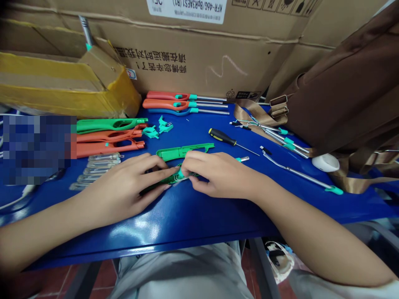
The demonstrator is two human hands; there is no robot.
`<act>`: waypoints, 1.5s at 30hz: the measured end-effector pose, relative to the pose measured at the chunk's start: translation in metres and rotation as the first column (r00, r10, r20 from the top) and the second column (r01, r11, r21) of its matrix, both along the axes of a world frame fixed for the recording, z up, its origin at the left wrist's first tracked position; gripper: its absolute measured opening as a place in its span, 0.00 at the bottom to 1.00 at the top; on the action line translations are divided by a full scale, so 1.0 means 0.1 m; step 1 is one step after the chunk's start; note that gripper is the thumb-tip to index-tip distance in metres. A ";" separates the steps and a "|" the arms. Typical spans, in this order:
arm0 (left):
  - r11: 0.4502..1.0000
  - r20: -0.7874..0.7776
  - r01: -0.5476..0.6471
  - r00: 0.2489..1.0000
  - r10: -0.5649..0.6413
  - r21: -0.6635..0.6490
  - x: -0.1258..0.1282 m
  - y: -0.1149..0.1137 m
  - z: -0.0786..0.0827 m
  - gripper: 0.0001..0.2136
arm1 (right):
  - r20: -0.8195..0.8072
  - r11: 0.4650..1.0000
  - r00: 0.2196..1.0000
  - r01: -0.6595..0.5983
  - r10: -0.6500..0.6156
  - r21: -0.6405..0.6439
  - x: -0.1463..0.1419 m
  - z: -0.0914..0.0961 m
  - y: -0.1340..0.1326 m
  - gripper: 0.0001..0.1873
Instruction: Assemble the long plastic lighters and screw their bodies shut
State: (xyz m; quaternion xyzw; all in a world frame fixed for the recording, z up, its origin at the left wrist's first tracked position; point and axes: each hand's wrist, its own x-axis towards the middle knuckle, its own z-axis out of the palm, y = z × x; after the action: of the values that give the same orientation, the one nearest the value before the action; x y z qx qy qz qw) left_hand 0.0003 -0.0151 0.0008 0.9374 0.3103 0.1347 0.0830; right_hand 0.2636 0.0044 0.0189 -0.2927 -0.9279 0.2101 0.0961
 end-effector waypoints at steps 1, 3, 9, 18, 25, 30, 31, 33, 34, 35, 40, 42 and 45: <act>1.000 0.010 0.004 1.000 -0.004 -0.004 0.00 0.00 -0.01 0.16 | -0.017 1.000 1.000 0.012 -0.012 -0.016 0.00 0.01 0.00 0.06; 1.000 0.032 0.014 0.999 -0.014 -0.009 0.00 0.00 -0.02 0.16 | -0.038 0.998 0.998 0.041 -0.042 -0.042 -0.01 0.03 -0.01 0.07; 0.999 0.042 0.041 0.998 -0.040 -0.019 0.01 0.02 -0.04 0.16 | -0.029 0.996 0.999 0.041 -0.043 -0.082 0.00 0.05 -0.01 0.07; 0.999 0.039 0.048 0.998 -0.049 0.016 0.00 0.03 -0.06 0.16 | -0.101 0.993 0.993 0.049 -0.060 -0.107 0.00 -0.01 0.03 0.06; 0.993 0.019 0.078 0.997 -0.080 0.093 -0.01 0.02 -0.06 0.17 | -0.148 0.989 0.985 0.075 -0.094 -0.128 0.01 -0.03 0.04 0.08; 0.992 -0.010 0.079 0.997 -0.078 0.102 0.01 0.01 -0.03 0.16 | -0.169 0.983 0.978 0.098 -0.124 -0.154 0.01 -0.07 0.06 0.05; 0.991 -0.018 0.082 0.997 -0.081 0.110 0.01 0.01 -0.03 0.16 | -0.173 0.983 0.977 0.098 -0.125 -0.154 0.01 -0.07 0.06 0.05; 0.987 -0.027 0.093 0.996 -0.091 0.130 0.01 0.01 -0.02 0.16 | -0.178 0.983 0.976 0.099 -0.126 -0.152 0.01 -0.06 0.05 0.06; 0.986 -0.027 0.097 0.995 -0.094 0.139 0.01 0.02 -0.01 0.15 | -0.181 0.983 0.975 0.099 -0.127 -0.152 0.00 -0.06 0.05 0.07; 0.984 -0.025 0.099 0.995 -0.096 0.145 0.01 0.02 -0.01 0.15 | -0.181 0.983 0.975 0.100 -0.128 -0.157 0.00 -0.05 0.05 0.07; 0.978 -0.051 0.127 0.991 -0.120 0.168 -0.01 0.02 -0.01 0.16 | -0.183 0.978 0.974 0.100 -0.134 -0.181 0.00 -0.05 0.06 0.08; 0.976 -0.044 0.128 0.991 -0.123 0.174 -0.01 0.02 -0.02 0.15 | -0.184 0.976 0.973 0.104 -0.139 -0.190 0.00 -0.05 0.07 0.07; 0.979 -0.023 0.111 0.994 -0.109 0.172 -0.02 0.03 -0.02 0.15 | -0.182 0.973 0.972 0.107 -0.146 -0.206 0.01 -0.06 0.07 0.07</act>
State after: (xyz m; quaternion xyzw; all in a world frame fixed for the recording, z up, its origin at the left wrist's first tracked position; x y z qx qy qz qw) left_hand -0.0014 -0.0125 -0.0016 0.9576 0.2458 0.1500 0.0064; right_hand 0.2648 0.0115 0.0131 -0.3372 -0.8682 0.3212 0.1712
